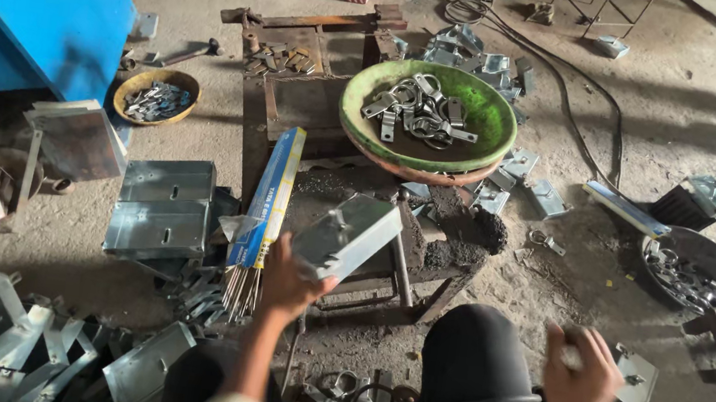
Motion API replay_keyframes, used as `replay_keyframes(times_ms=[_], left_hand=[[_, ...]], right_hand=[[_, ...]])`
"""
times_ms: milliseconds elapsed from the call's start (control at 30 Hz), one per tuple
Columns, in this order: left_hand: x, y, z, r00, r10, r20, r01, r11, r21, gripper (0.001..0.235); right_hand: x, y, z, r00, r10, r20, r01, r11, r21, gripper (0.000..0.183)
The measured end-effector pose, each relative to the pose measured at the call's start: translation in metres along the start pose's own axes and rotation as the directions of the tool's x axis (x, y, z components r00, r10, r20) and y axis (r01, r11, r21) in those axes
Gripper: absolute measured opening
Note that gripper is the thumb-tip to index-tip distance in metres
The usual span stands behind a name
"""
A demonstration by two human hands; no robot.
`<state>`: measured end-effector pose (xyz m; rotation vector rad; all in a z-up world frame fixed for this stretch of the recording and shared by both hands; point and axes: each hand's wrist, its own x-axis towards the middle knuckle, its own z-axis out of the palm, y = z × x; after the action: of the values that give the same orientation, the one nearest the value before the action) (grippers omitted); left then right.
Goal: The person welds metal boxes using an electrode holder and welding rods, then uses a hammer to tap the parts and places the boxes onto a stack.
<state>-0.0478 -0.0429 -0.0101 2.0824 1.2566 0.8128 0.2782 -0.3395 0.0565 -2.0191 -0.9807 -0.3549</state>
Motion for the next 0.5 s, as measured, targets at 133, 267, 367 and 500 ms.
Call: replay_keyframes(times_ms=[133, 267, 367, 500], left_hand=[[0.059, -0.033, -0.014, 0.952, -0.040, 0.303, -0.132, 0.840, 0.527, 0.140], [0.080, -0.042, -0.023, 0.918, -0.063, 0.391, -0.148, 0.860, 0.488, 0.143], [0.076, -0.036, -0.030, 0.915, -0.040, 0.402, -0.150, 0.890, 0.431, 0.140], [0.053, -0.018, -0.035, 0.964, -0.086, 0.251, -0.046, 0.877, 0.477, 0.132]], right_hand=[[-0.061, 0.126, -0.003, 0.834, 0.531, 0.150, -0.429, 0.795, -0.428, 0.023], [-0.077, 0.173, 0.041, 0.490, 0.765, 0.418, -0.755, 0.612, -0.235, 0.027], [-0.105, 0.176, 0.053, 0.268, 0.755, 0.599, -0.961, 0.254, 0.110, 0.032], [-0.085, 0.170, 0.055, 0.279, 0.677, 0.681, -0.925, -0.001, 0.380, 0.041]])
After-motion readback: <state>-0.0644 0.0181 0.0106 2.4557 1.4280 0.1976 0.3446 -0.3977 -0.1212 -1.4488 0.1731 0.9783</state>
